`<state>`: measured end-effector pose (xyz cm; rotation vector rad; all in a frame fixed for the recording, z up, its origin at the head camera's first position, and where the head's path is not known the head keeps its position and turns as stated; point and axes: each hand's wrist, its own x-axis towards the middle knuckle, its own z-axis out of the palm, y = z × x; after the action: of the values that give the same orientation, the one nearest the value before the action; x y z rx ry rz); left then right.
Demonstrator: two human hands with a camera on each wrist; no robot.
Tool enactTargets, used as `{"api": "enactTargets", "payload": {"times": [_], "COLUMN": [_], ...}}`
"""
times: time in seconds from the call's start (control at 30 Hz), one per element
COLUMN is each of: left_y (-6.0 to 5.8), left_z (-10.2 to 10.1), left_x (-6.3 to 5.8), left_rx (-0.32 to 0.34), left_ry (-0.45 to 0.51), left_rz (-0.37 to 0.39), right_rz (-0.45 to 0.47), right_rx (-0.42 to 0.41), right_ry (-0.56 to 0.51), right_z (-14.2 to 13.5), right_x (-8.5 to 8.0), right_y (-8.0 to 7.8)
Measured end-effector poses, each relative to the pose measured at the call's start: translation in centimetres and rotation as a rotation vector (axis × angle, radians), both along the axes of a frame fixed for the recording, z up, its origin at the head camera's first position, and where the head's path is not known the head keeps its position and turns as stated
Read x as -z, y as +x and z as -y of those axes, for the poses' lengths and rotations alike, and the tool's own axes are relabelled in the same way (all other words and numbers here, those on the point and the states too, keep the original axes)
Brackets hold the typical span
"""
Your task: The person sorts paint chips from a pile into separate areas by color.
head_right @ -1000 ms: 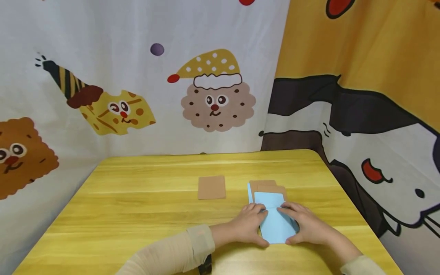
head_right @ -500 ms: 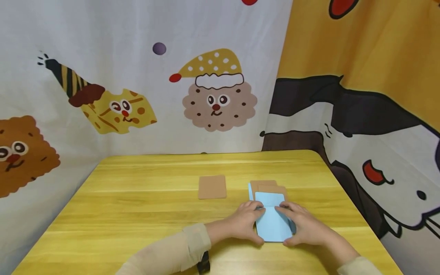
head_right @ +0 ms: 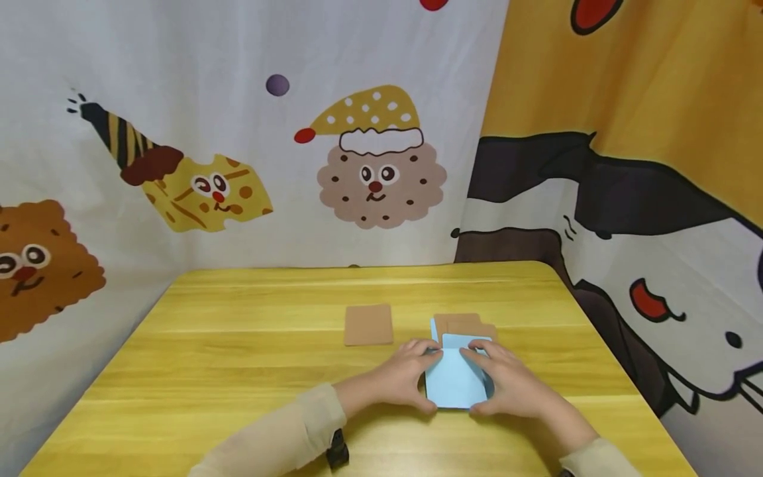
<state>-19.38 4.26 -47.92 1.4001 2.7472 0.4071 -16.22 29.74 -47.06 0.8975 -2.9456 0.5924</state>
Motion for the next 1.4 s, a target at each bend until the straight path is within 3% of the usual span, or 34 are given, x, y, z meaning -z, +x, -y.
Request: {"api": "enactTargets", "payload": {"times": [0.37,0.9,1.4], "left_y": [-0.4,0.1,1.1], "left_z": [3.3,8.6,12.7], "left_x": [0.1,0.2,0.3], "left_rx": [-0.010,-0.022,-0.063], "left_ry": [0.056,0.112,0.141], "left_rz": [0.023,0.043,0.143], "right_rz": [-0.067,0.026,0.061], "right_rx": [-0.036,-0.071,-0.118], "right_ry": [-0.020,-0.077,-0.097], "right_z": [3.0,7.9,11.7], "right_x": [-0.2,-0.1,0.9], "right_y": [-0.6,-0.9,-1.2]}}
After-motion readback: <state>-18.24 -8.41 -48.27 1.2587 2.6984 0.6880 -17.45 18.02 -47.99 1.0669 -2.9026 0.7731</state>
